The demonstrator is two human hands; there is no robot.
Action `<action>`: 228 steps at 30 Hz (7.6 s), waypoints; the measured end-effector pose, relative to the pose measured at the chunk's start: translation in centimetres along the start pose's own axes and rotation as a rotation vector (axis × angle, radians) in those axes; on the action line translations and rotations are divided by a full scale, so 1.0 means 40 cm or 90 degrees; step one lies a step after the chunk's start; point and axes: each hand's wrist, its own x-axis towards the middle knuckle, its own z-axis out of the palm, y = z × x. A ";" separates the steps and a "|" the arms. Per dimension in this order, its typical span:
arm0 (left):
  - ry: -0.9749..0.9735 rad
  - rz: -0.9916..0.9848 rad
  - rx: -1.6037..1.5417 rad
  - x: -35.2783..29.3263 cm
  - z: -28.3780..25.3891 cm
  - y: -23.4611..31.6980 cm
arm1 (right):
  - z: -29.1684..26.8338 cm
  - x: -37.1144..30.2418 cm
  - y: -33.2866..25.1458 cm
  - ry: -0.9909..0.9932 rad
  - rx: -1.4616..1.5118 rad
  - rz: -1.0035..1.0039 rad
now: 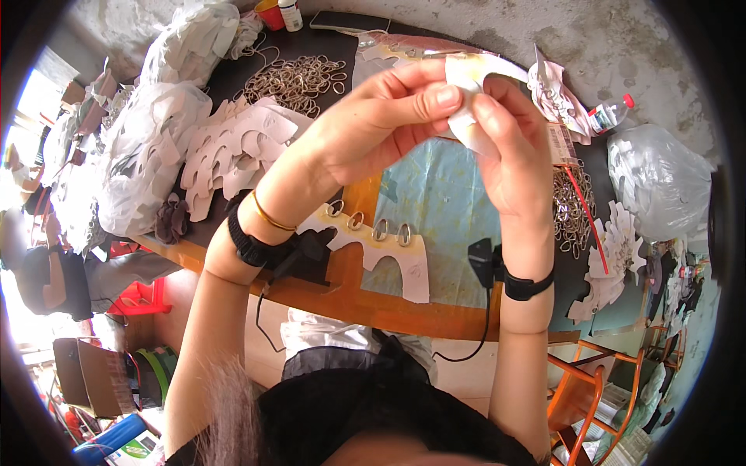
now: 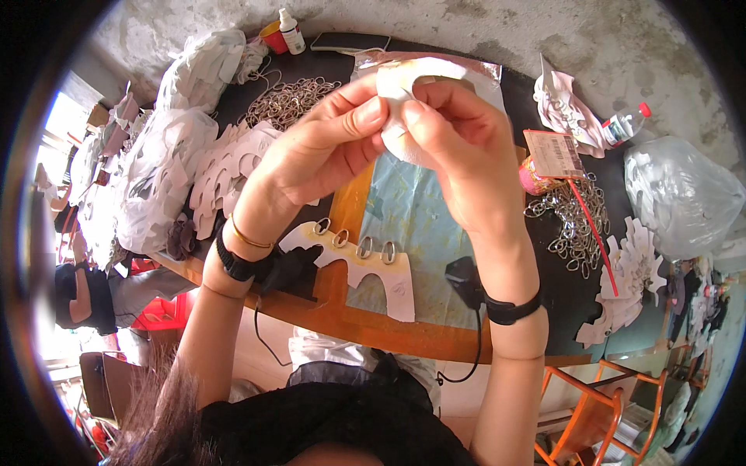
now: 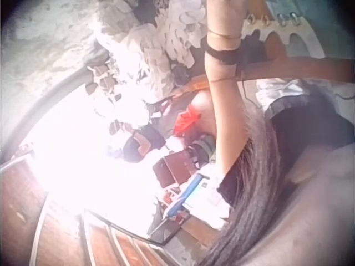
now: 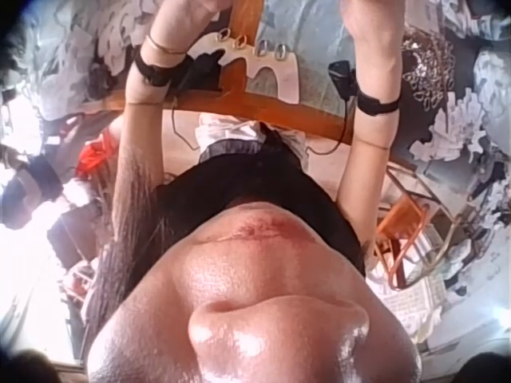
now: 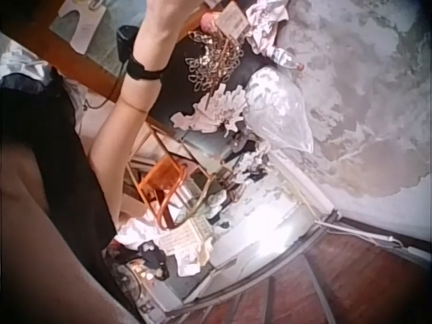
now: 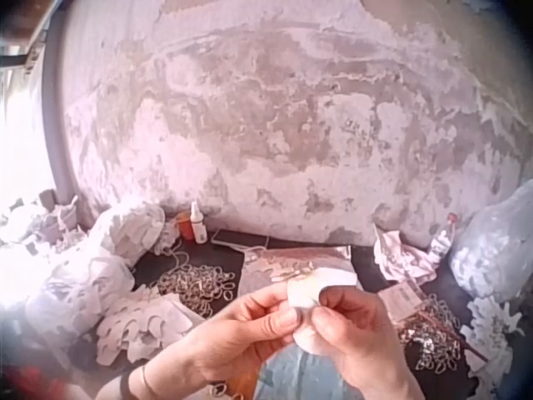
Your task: Insert metal rings into pre-cut holes of a shoe upper component.
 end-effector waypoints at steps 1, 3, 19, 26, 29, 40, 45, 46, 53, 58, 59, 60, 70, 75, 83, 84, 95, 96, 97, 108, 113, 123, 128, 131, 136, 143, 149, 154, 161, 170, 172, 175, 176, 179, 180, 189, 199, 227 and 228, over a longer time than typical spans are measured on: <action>0.000 0.001 0.001 -0.001 -0.010 -0.004 | -0.011 0.006 0.008 -0.001 0.000 -0.001; -0.024 -0.043 -0.073 0.000 -0.029 -0.006 | -0.047 0.017 0.010 -0.081 0.039 0.079; 0.000 0.077 0.378 -0.014 0.025 -0.008 | -0.064 0.016 -0.065 0.004 -0.223 0.032; -0.013 -0.075 -0.017 -0.048 0.057 -0.030 | -0.038 -0.049 -0.111 0.035 -0.224 0.049; 0.009 -0.093 -0.036 -0.088 0.081 -0.085 | -0.050 -0.115 -0.113 0.050 -0.251 0.120; 0.174 -0.238 0.103 -0.318 0.188 -0.373 | -0.070 -0.523 -0.032 0.226 -0.219 0.339; 0.172 -0.272 0.043 -0.367 0.199 -0.436 | -0.071 -0.621 -0.006 0.242 -0.349 0.236; 0.170 -0.276 0.043 -0.367 0.203 -0.437 | -0.078 -0.631 0.000 0.244 -0.343 0.219; 0.211 -0.309 -0.019 -0.373 0.220 -0.428 | -0.057 -0.650 0.003 0.297 -0.360 0.171; 0.226 -0.328 0.033 -0.376 0.231 -0.420 | -0.054 -0.653 0.002 0.305 -0.405 0.199; 0.226 -0.328 0.032 -0.378 0.226 -0.427 | -0.053 -0.653 0.004 0.319 -0.397 0.201; 0.234 -0.318 0.018 -0.380 0.220 -0.434 | -0.053 -0.650 0.006 0.319 -0.398 0.202; 0.221 -0.226 0.081 -0.373 0.210 -0.464 | 0.000 -0.645 -0.017 0.172 -0.950 -0.073; 0.240 -0.185 0.141 -0.372 0.225 -0.467 | 0.013 -0.648 -0.009 0.162 -1.034 -0.105; 0.267 -0.108 0.157 -0.369 0.228 -0.485 | 0.006 -0.628 0.014 0.222 -1.017 -0.105; 0.244 -0.103 0.185 -0.372 0.221 -0.486 | 0.001 -0.629 0.011 0.229 -0.925 -0.052; 0.162 -0.205 0.261 -0.358 0.198 -0.434 | -0.052 -0.633 -0.023 0.263 -0.318 0.250; 0.164 -0.234 0.265 -0.356 0.195 -0.432 | -0.059 -0.639 -0.011 0.256 -0.400 0.221; 0.167 -0.264 0.269 -0.354 0.190 -0.430 | -0.057 -0.637 -0.008 0.255 -0.399 0.221; 0.212 -0.216 0.268 -0.358 0.195 -0.428 | -0.028 -0.629 -0.013 0.184 -0.622 0.077; 0.205 -0.220 0.282 -0.359 0.195 -0.433 | -0.017 -0.635 -0.006 0.216 -0.687 0.041; 0.158 -0.192 0.479 -0.362 0.188 -0.427 | -0.038 -0.638 0.026 0.143 -0.879 -0.118; 0.150 -0.210 0.498 -0.362 0.187 -0.422 | -0.034 -0.625 0.016 0.145 -0.828 -0.054; 0.161 -0.211 0.504 -0.361 0.201 -0.416 | -0.028 -0.619 0.004 0.156 -0.783 -0.006; 0.173 -0.170 0.497 -0.363 0.205 -0.422 | -0.020 -0.613 -0.005 0.164 -0.715 0.047; 0.168 -0.108 0.503 -0.370 0.202 -0.432 | -0.029 -0.616 -0.002 0.184 -0.551 0.155; 0.113 -0.219 0.336 -0.360 0.172 -0.421 | -0.043 -0.611 -0.016 0.178 -0.473 0.230; 0.130 -0.215 0.420 -0.362 0.182 -0.415 | -0.043 -0.599 -0.035 0.159 -0.556 0.199; 0.074 -0.022 0.719 -0.356 0.207 -0.392 | -0.040 -0.556 -0.055 -0.107 -0.907 -0.053; 0.089 0.024 0.822 -0.356 0.198 -0.377 | -0.053 -0.538 -0.035 -0.190 -0.911 -0.022; 0.106 0.002 0.808 -0.357 0.194 -0.372 | -0.048 -0.536 -0.032 -0.142 -0.926 -0.066; 0.106 0.000 0.771 -0.353 0.195 -0.368 | -0.048 -0.534 -0.034 -0.142 -0.919 -0.100; 0.105 0.000 0.771 -0.351 0.195 -0.365 | -0.050 -0.535 -0.031 -0.141 -0.920 -0.100; 0.082 0.013 0.791 -0.348 0.190 -0.353 | -0.057 -0.533 -0.021 -0.122 -0.882 -0.067; 0.059 0.013 0.797 -0.346 0.185 -0.351 | -0.058 -0.531 -0.023 -0.132 -0.881 -0.058; -0.176 0.420 0.873 -0.314 0.132 -0.334 | -0.066 -0.527 -0.033 -0.096 -0.525 0.161; -0.116 0.191 0.731 -0.308 0.157 -0.347 | -0.071 -0.551 -0.048 -0.135 -0.620 0.188; 0.273 -0.127 -0.152 -0.310 0.244 -0.508 | -0.033 -0.606 -0.004 0.253 -1.048 -0.148; 0.278 -0.112 -0.117 -0.314 0.239 -0.515 | -0.033 -0.603 0.002 0.269 -1.007 -0.131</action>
